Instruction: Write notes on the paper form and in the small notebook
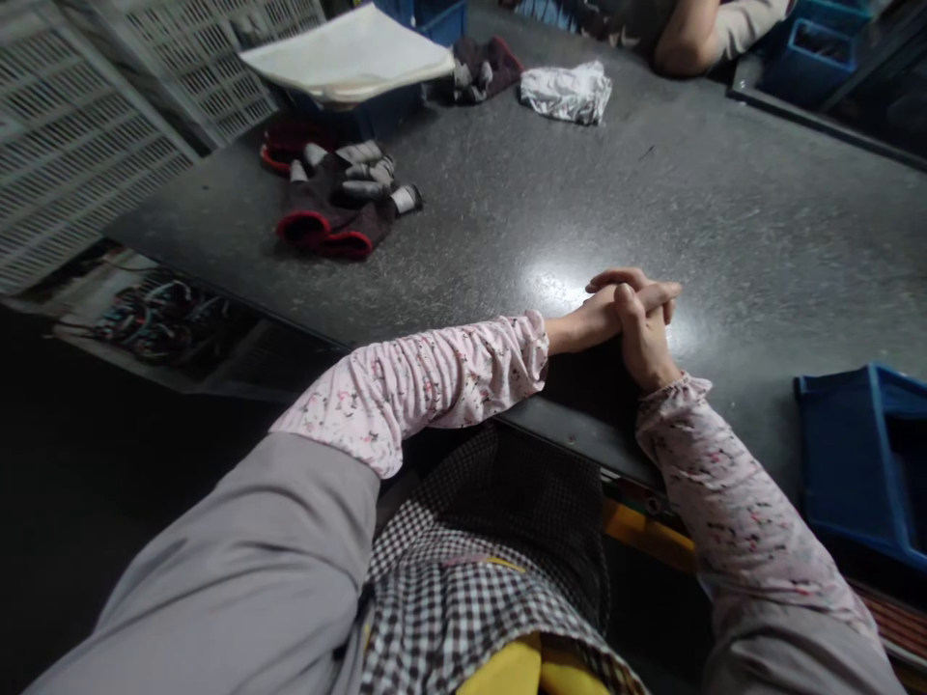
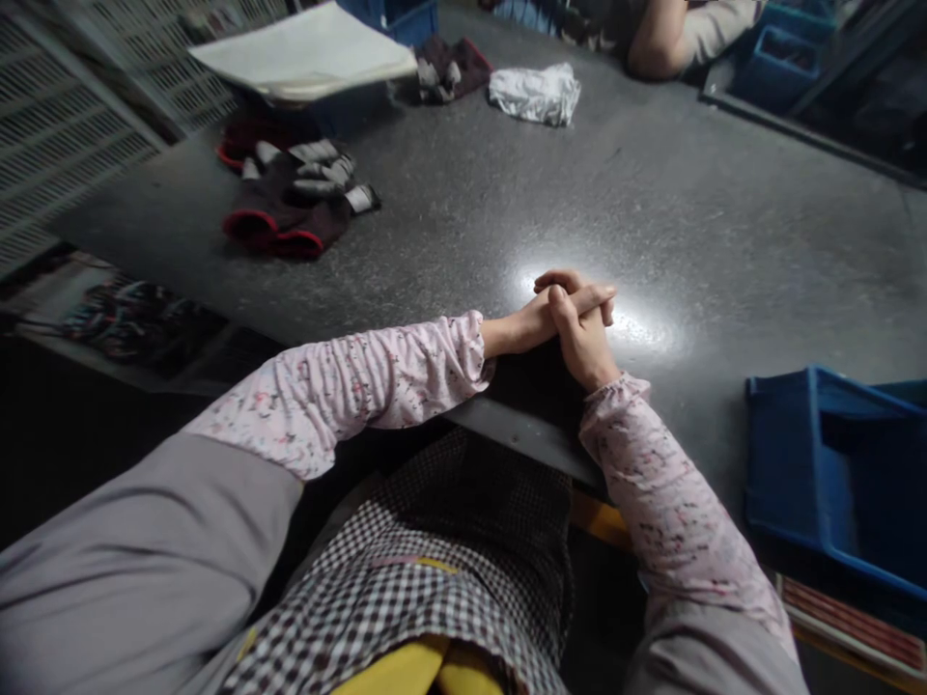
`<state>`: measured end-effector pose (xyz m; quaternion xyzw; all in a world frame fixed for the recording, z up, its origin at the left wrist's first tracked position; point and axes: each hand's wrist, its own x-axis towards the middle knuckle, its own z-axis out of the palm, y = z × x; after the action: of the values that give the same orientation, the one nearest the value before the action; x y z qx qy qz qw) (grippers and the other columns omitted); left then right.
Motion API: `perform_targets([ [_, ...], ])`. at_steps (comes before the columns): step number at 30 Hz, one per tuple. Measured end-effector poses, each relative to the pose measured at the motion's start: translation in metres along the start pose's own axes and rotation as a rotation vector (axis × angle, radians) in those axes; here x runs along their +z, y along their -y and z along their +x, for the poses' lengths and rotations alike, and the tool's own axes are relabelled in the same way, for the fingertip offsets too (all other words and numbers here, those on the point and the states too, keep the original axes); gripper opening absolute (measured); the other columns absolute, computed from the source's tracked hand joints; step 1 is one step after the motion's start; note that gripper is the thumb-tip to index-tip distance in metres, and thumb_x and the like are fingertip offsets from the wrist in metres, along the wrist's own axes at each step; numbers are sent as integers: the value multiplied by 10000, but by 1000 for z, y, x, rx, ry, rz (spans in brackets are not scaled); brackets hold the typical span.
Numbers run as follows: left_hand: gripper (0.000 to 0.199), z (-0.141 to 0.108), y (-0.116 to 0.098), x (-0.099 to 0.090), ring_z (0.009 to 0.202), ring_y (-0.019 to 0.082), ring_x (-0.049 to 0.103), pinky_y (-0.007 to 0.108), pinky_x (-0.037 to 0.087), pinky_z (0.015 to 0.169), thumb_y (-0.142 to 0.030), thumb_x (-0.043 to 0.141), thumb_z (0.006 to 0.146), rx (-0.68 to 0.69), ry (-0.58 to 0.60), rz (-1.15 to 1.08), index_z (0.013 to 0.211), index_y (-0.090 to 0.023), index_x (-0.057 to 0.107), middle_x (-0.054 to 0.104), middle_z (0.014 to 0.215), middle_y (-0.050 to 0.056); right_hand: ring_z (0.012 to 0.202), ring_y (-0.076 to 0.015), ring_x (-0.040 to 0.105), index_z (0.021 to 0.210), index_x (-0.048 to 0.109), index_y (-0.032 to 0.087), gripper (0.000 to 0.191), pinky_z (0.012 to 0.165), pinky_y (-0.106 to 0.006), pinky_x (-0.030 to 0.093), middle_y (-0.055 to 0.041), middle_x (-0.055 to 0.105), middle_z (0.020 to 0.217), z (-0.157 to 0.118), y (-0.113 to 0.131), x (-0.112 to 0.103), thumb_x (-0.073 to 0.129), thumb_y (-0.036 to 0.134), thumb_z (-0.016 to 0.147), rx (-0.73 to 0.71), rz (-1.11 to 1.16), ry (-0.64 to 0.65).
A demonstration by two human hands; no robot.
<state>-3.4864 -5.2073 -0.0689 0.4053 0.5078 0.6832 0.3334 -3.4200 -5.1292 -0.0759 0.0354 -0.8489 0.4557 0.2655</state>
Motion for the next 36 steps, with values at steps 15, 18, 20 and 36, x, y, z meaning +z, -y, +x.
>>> perform_targets([
  [15, 377, -2, -3, 0, 811, 157, 533, 325, 385, 886, -362, 417, 991, -7, -9, 9, 698, -163, 545, 559, 772, 33, 994, -215, 607, 1028, 634, 195, 420, 916, -412, 466, -73, 653, 1033, 0, 0, 0, 445, 569, 998, 23, 5, -1],
  [18, 372, -1, 0, 0, 815, 166, 547, 331, 399, 884, -358, 421, 993, -5, -14, 15, 700, -172, 553, 567, 767, 20, 1001, -215, 608, 1027, 632, 198, 428, 921, -412, 471, -78, 652, 1037, 0, 2, 0, 447, 581, 990, 37, 7, 7],
  [20, 377, -1, 0, 1, 812, 164, 546, 332, 398, 886, -383, 432, 988, -5, -15, 1, 701, -171, 553, 565, 766, 20, 991, -218, 611, 1027, 631, 191, 442, 915, -417, 476, -82, 652, 1035, 0, 3, 0, 445, 590, 985, 44, 6, 4],
  [36, 459, -2, -2, 1, 794, 162, 535, 337, 392, 857, -515, 434, 972, -10, -26, -13, 695, -168, 553, 561, 762, 50, 995, -211, 600, 1036, 635, 198, 445, 919, -410, 470, -77, 645, 1039, 0, 0, 0, 443, 596, 987, 42, 8, 3],
])
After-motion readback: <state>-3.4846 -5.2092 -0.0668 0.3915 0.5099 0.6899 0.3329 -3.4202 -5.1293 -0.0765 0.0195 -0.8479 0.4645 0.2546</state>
